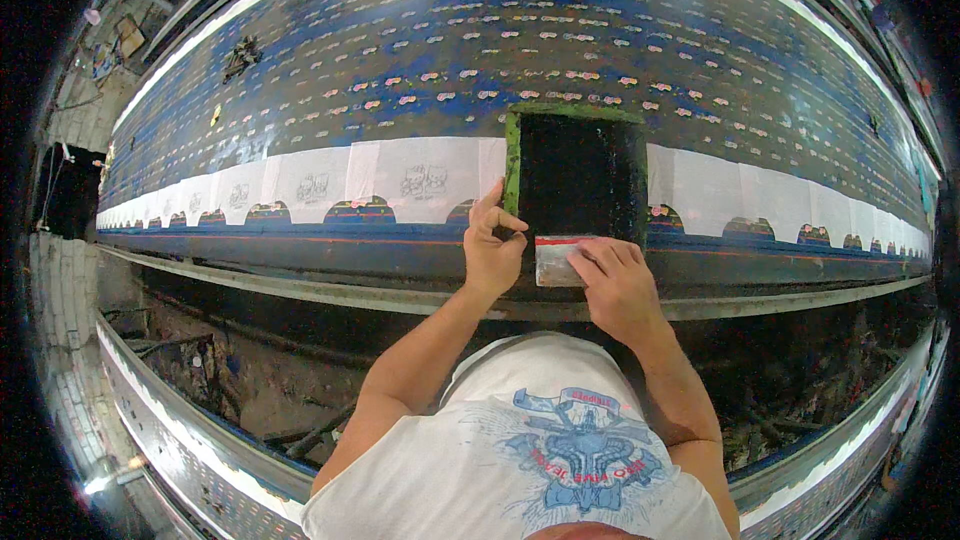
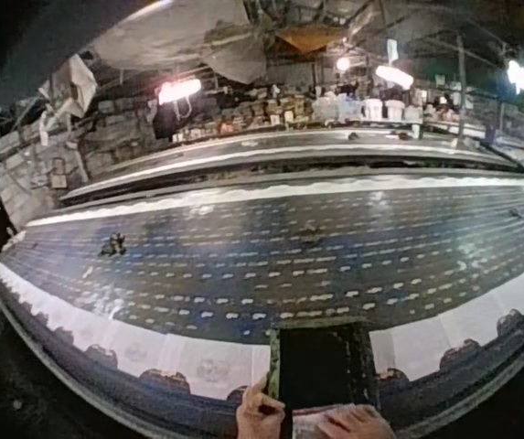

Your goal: The person repeatedly rubs a small rectangular block against a dark rectangular area on a patterned fabric laid on a table, likely transferring ink or dye. The person holds the block with both hands and moves it back and forth over the same region throughout the clip.

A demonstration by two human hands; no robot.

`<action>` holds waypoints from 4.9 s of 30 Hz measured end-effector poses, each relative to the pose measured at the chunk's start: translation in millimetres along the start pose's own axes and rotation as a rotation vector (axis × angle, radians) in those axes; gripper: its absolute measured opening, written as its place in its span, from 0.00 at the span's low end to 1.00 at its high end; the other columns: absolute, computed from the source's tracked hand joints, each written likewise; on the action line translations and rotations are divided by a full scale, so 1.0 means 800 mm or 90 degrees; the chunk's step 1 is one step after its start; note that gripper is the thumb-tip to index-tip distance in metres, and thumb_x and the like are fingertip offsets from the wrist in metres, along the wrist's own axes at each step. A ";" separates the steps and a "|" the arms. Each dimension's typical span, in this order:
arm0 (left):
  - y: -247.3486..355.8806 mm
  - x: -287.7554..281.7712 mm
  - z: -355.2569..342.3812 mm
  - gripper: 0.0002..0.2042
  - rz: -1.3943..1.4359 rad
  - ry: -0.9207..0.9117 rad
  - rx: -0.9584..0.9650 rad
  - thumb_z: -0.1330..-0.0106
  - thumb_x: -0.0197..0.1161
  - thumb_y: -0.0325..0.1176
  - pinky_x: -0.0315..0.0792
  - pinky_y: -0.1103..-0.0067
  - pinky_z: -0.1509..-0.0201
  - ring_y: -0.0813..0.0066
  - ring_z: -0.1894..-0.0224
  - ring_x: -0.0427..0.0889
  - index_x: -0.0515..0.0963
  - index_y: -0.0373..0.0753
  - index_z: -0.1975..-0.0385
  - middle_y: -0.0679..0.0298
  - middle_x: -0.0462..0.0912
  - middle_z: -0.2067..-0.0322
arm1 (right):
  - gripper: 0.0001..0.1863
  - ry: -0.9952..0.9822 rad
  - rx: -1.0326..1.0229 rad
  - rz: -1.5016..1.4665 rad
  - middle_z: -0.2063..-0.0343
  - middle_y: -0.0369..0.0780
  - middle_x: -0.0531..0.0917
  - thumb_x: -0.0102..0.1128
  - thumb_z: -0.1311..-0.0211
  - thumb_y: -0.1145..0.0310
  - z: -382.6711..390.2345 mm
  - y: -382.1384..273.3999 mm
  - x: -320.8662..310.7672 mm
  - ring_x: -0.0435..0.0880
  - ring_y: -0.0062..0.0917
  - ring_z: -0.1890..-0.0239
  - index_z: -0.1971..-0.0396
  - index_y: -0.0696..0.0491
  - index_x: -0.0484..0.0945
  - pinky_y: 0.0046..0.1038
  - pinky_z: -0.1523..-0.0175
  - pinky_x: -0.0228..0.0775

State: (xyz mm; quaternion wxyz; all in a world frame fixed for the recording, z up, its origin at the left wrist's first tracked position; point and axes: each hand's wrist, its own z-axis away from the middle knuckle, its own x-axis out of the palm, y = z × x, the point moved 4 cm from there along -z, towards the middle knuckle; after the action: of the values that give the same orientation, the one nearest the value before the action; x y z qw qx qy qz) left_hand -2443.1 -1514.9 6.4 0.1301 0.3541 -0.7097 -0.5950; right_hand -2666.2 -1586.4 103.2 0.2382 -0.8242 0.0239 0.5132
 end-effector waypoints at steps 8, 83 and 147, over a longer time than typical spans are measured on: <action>-0.008 0.005 0.004 0.10 0.051 0.012 -0.028 0.44 0.71 0.15 0.50 0.49 0.10 0.43 0.20 0.73 0.84 0.42 0.70 0.41 0.75 0.20 | 0.21 -0.257 0.014 0.029 0.49 0.47 0.89 0.66 0.40 0.80 -0.055 0.027 -0.037 0.87 0.48 0.43 0.45 0.57 0.89 0.47 0.36 0.79; 0.080 0.317 0.047 0.12 -0.047 -0.009 -0.013 0.46 0.72 0.14 0.70 0.61 0.21 0.46 0.23 0.77 0.85 0.43 0.69 0.44 0.76 0.20 | 0.11 -0.315 -0.003 -0.032 0.55 0.48 0.88 0.67 0.36 0.75 0.059 0.305 -0.194 0.88 0.49 0.47 0.55 0.55 0.89 0.50 0.41 0.81; 0.176 0.616 0.092 0.13 0.020 0.023 -0.033 0.46 0.71 0.14 0.70 0.62 0.21 0.49 0.25 0.78 0.90 0.41 0.66 0.44 0.77 0.20 | 0.20 -0.055 -0.039 0.052 0.46 0.43 0.87 0.69 0.38 0.79 0.317 0.444 -0.347 0.86 0.44 0.42 0.45 0.56 0.87 0.48 0.36 0.78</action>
State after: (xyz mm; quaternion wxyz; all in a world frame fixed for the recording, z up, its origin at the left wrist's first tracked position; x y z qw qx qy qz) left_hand -2889.5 -1777.9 2.3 0.1613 0.3499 -0.6972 -0.6046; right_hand -3110.1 -1852.0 119.3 0.1925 -0.8067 0.0316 0.5579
